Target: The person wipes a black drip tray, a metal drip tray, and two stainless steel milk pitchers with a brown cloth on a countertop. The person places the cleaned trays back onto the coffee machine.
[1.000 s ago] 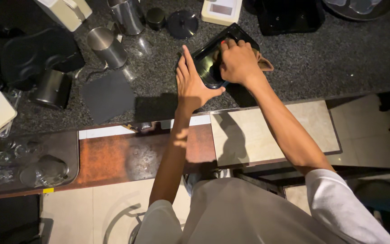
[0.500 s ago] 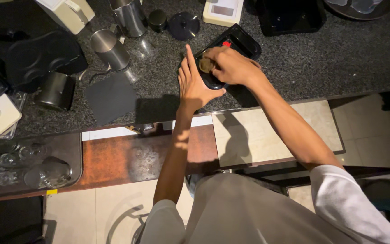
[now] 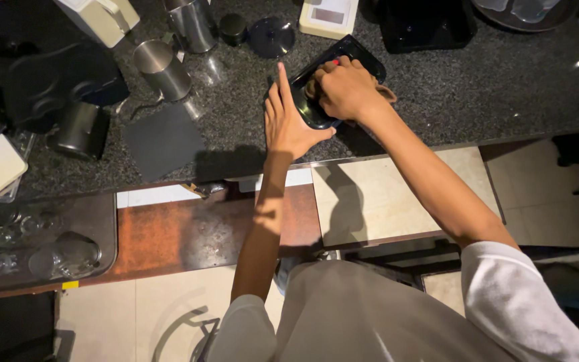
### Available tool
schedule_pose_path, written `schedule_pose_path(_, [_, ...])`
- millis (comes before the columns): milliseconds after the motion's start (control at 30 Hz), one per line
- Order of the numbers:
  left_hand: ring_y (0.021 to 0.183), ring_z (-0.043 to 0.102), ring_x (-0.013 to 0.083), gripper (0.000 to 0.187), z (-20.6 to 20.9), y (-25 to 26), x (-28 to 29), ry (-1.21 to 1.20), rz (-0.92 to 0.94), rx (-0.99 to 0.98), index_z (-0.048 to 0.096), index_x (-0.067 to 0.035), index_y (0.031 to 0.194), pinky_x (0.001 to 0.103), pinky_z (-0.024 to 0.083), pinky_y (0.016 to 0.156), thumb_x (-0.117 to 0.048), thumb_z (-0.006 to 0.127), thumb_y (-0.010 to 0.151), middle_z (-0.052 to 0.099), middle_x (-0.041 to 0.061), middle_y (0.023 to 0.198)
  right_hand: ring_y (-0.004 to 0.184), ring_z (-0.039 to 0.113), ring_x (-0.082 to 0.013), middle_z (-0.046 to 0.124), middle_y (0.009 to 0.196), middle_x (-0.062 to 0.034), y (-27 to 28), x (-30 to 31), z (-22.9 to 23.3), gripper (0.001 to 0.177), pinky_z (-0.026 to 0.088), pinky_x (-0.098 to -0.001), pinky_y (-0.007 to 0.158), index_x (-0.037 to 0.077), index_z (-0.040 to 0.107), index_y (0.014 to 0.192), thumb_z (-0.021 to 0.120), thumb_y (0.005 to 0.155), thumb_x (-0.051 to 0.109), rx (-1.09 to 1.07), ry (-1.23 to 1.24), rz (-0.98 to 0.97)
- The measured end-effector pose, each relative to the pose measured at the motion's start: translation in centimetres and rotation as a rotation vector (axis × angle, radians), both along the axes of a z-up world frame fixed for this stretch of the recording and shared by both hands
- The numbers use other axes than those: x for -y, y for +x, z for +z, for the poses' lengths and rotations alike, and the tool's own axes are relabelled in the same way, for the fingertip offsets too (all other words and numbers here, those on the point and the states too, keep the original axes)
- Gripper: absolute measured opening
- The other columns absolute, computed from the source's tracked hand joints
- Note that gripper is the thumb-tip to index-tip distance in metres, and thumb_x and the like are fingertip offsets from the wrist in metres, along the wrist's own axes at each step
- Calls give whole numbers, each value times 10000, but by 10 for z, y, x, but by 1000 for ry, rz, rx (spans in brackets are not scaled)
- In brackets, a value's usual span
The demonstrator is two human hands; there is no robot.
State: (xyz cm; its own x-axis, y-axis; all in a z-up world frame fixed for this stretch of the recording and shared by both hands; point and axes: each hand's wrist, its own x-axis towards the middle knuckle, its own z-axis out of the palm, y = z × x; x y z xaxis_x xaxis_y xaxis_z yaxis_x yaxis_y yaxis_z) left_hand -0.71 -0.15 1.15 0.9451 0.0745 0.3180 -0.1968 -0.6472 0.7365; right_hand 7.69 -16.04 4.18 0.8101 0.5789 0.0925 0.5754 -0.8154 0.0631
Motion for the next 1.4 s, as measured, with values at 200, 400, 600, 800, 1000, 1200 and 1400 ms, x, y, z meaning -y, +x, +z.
schedule_pose_path(200, [1332,409,455,1621,0,1,-2,6,-30,-25,-98,-138,1593,537,357,1118,-383,1032,457,365,241,1497,1010,630,-451,711,1058,-211,-11,15,18,490,518,-516,867,33,722,1164,772,707,203,-113,147,71])
schedule_pose_path(400, [1316,424,455,1650,-3,2,-3,21,-54,10,-155,-106,1582,534,364,1112,-406,1032,475,397,250,1468,801,744,-289,738,883,-161,-9,31,23,363,584,-371,756,2,715,1148,657,814,132,-410,504,107])
schedule_pose_path(600, [1391,390,456,1718,-5,3,-6,-97,-121,-9,-243,-65,1548,514,365,1152,-400,1037,453,359,216,1552,911,671,-161,742,1014,-107,-26,24,-1,368,560,-303,822,-10,655,1236,591,883,71,-505,1009,46])
schedule_pose_path(800, [1527,264,440,1788,-7,3,-10,-149,-162,-25,-320,-74,1513,491,375,1192,-394,1069,434,99,210,1699,1194,668,-311,672,1316,-192,-27,-6,-5,455,515,-397,1060,-15,633,1310,574,861,33,-128,983,248])
schedule_pose_path(1000, [1541,278,398,1816,-14,6,-12,-210,-152,-78,-384,-61,1470,463,445,1146,-432,1053,424,-62,183,1720,1024,605,-407,710,1132,-183,-29,-22,18,333,493,-463,984,2,707,1087,617,783,105,-104,573,249])
schedule_pose_path(1200, [1539,270,430,1811,-25,10,-10,-208,-183,-5,-363,-42,1489,483,401,1184,-509,1058,467,-39,209,1718,930,639,-456,712,1028,-230,-37,-18,35,308,522,-498,893,1,742,1003,643,745,138,-167,495,236])
schedule_pose_path(1400, [1506,359,419,1713,-28,11,-14,-57,-159,142,-197,-3,1574,538,260,1209,-497,1060,520,222,221,1693,811,690,-434,709,865,-240,-52,-1,53,301,566,-497,785,10,742,951,682,701,167,-247,394,217])
